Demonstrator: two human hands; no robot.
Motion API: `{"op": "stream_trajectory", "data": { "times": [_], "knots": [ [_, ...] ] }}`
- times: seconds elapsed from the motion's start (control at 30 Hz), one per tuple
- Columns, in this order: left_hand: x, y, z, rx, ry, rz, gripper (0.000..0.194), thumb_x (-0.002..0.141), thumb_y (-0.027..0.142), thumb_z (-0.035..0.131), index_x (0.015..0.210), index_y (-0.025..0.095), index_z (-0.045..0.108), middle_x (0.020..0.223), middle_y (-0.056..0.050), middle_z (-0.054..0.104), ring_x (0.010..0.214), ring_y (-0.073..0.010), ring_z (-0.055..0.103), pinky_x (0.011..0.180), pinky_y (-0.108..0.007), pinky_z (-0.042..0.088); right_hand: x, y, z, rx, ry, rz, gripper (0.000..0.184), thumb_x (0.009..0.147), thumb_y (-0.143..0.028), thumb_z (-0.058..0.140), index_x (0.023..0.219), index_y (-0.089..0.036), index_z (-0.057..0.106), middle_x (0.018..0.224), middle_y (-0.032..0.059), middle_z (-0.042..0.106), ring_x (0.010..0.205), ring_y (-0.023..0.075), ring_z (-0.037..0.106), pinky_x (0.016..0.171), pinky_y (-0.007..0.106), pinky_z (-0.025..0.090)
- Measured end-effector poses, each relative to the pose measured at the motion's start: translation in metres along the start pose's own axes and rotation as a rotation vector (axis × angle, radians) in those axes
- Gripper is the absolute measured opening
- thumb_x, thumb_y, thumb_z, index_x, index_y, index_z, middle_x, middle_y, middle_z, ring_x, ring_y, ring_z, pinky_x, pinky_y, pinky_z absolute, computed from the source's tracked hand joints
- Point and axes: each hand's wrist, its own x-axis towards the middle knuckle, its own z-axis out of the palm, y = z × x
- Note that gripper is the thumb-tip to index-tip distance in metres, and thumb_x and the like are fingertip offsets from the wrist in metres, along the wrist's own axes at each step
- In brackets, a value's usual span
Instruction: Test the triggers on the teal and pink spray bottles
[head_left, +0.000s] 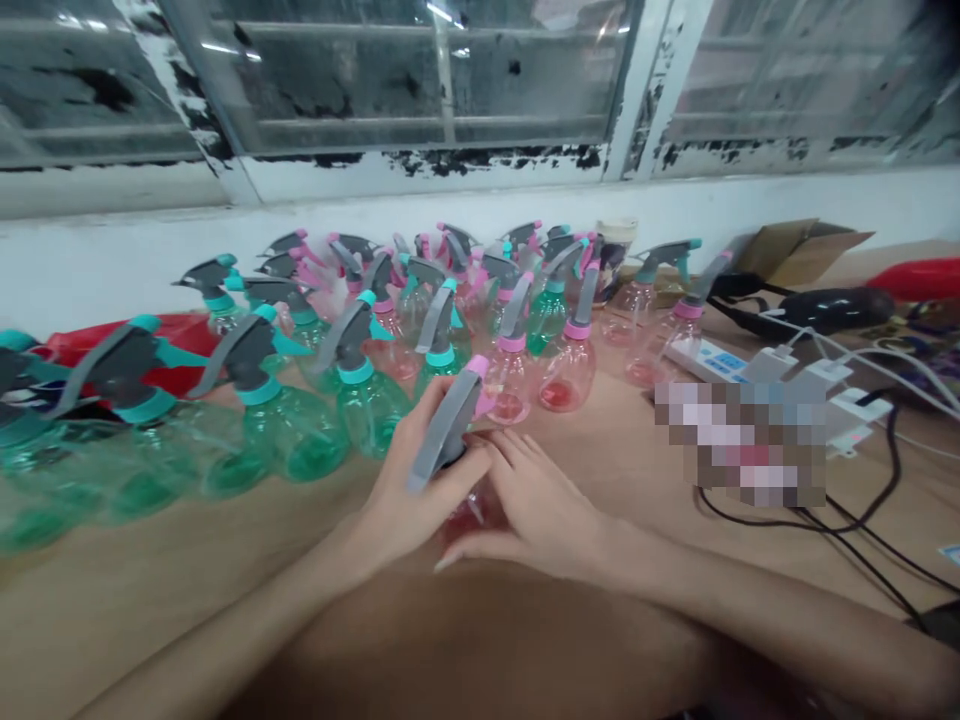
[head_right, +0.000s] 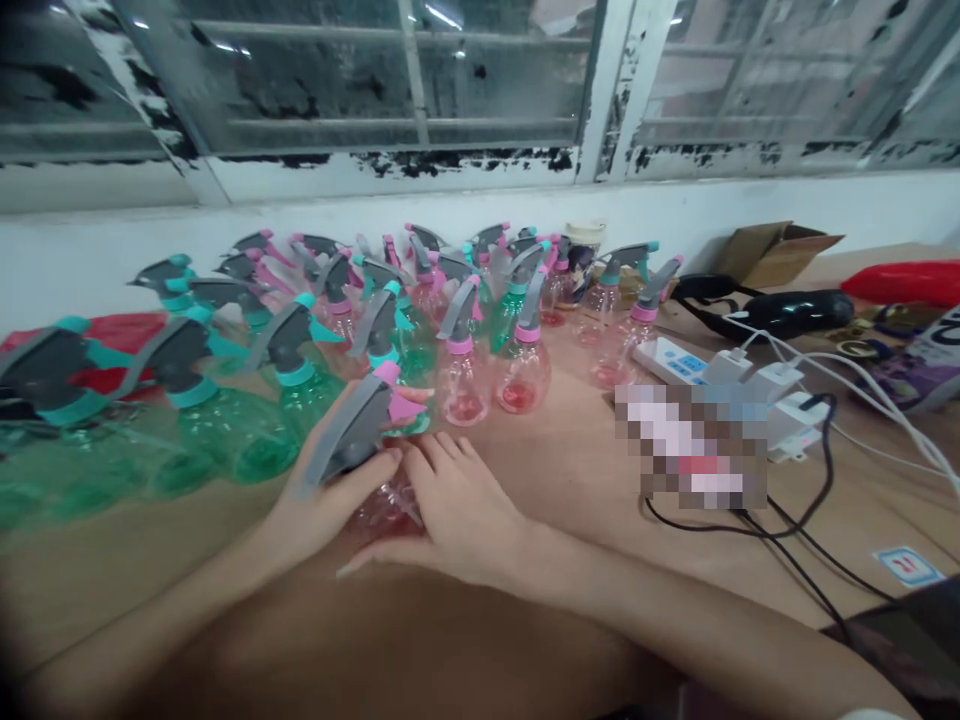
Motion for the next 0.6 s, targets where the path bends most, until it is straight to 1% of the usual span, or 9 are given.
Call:
{"op": "stream_trajectory", "data": {
  "times": [0.07, 0.1, 0.13, 0.2, 0.27, 0.33, 0.43, 0.53, 0.6],
  "knots": [
    [0.0, 0.001, -0.003, -0.013, -0.009, -0.047, 0.019, 0.073, 0.018, 0.054, 0.092, 0.024, 0.052, 0.068, 0.006, 0.051, 0.056, -0.0126, 0.048, 0.053, -0.025, 0.038, -0.002, 0.014, -0.001, 0.061, -0.056, -0.061, 0.076, 0.08, -0.068, 0.058, 0.132, -0.014, 0.048, 0.131, 0.0163, 0.059, 0.122, 0.0288, 0.053, 0.103, 0.048, 0.042],
    [0.001, 0.002, -0.004, -0.014, -0.019, -0.072, 0.019, 0.072, 0.018, 0.054, 0.089, 0.024, 0.052, 0.065, 0.007, 0.049, 0.054, -0.0123, 0.045, 0.052, -0.026, 0.036, -0.005, 0.023, -0.003, 0.061, -0.085, -0.068, 0.074, 0.081, -0.067, 0.057, 0.134, -0.015, 0.048, 0.134, 0.0157, 0.058, 0.125, 0.0284, 0.052, 0.105, 0.047, 0.041],
    [0.001, 0.004, -0.005, -0.012, -0.027, -0.093, 0.018, 0.07, 0.017, 0.054, 0.087, 0.024, 0.051, 0.064, 0.007, 0.046, 0.053, -0.012, 0.043, 0.052, -0.026, 0.035, -0.01, 0.033, -0.004, 0.038, -0.082, -0.064, 0.074, 0.083, -0.066, 0.055, 0.136, -0.015, 0.047, 0.135, 0.0164, 0.057, 0.126, 0.0286, 0.052, 0.105, 0.048, 0.042],
    [0.002, 0.006, -0.005, -0.009, -0.033, -0.106, 0.016, 0.068, 0.016, 0.052, 0.082, 0.023, 0.049, 0.062, 0.008, 0.043, 0.052, -0.011, 0.039, 0.052, -0.025, 0.033, -0.021, 0.052, -0.007, -0.043, -0.09, -0.03, 0.066, 0.089, -0.061, 0.052, 0.136, -0.015, 0.048, 0.135, 0.0172, 0.058, 0.126, 0.0297, 0.052, 0.104, 0.051, 0.043],
    [0.002, 0.008, -0.005, -0.013, -0.029, -0.097, 0.014, 0.066, 0.016, 0.051, 0.077, 0.023, 0.047, 0.062, 0.008, 0.042, 0.052, -0.0102, 0.037, 0.051, -0.024, 0.033, -0.034, 0.069, -0.008, -0.106, -0.094, 0.008, 0.056, 0.091, -0.053, 0.053, 0.136, -0.019, 0.051, 0.137, 0.0144, 0.058, 0.127, 0.0293, 0.053, 0.104, 0.052, 0.044],
    [0.002, 0.008, -0.005, -0.028, -0.032, -0.086, 0.013, 0.065, 0.016, 0.05, 0.074, 0.023, 0.046, 0.061, 0.008, 0.04, 0.052, -0.0104, 0.036, 0.05, -0.024, 0.033, -0.044, 0.081, -0.007, -0.135, -0.092, 0.038, 0.052, 0.093, -0.047, 0.054, 0.137, -0.021, 0.052, 0.139, 0.0123, 0.057, 0.129, 0.0282, 0.052, 0.106, 0.051, 0.044],
    [0.002, 0.009, -0.006, -0.035, -0.042, -0.082, 0.014, 0.062, 0.015, 0.047, 0.073, 0.024, 0.047, 0.06, 0.006, 0.039, 0.053, -0.012, 0.037, 0.048, -0.025, 0.031, -0.05, 0.09, -0.004, -0.142, -0.124, 0.048, 0.052, 0.093, -0.045, 0.054, 0.138, -0.019, 0.052, 0.141, 0.0122, 0.055, 0.131, 0.0276, 0.049, 0.108, 0.051, 0.041],
    [0.003, 0.01, -0.006, -0.028, -0.041, -0.076, 0.013, 0.061, 0.015, 0.047, 0.07, 0.024, 0.046, 0.06, 0.006, 0.04, 0.054, -0.0134, 0.036, 0.048, -0.026, 0.031, -0.049, 0.094, 0.0, -0.143, -0.144, 0.034, 0.056, 0.092, -0.046, 0.056, 0.139, -0.017, 0.05, 0.141, 0.0134, 0.054, 0.133, 0.0283, 0.047, 0.111, 0.053, 0.038],
    [0.003, 0.011, -0.007, -0.023, -0.044, -0.083, 0.012, 0.061, 0.016, 0.047, 0.069, 0.025, 0.044, 0.059, 0.006, 0.041, 0.054, -0.0141, 0.037, 0.049, -0.027, 0.032, -0.049, 0.096, 0.002, -0.146, -0.148, 0.029, 0.057, 0.091, -0.046, 0.057, 0.14, -0.017, 0.05, 0.141, 0.0135, 0.054, 0.133, 0.0288, 0.047, 0.111, 0.054, 0.036]
  ]
}}
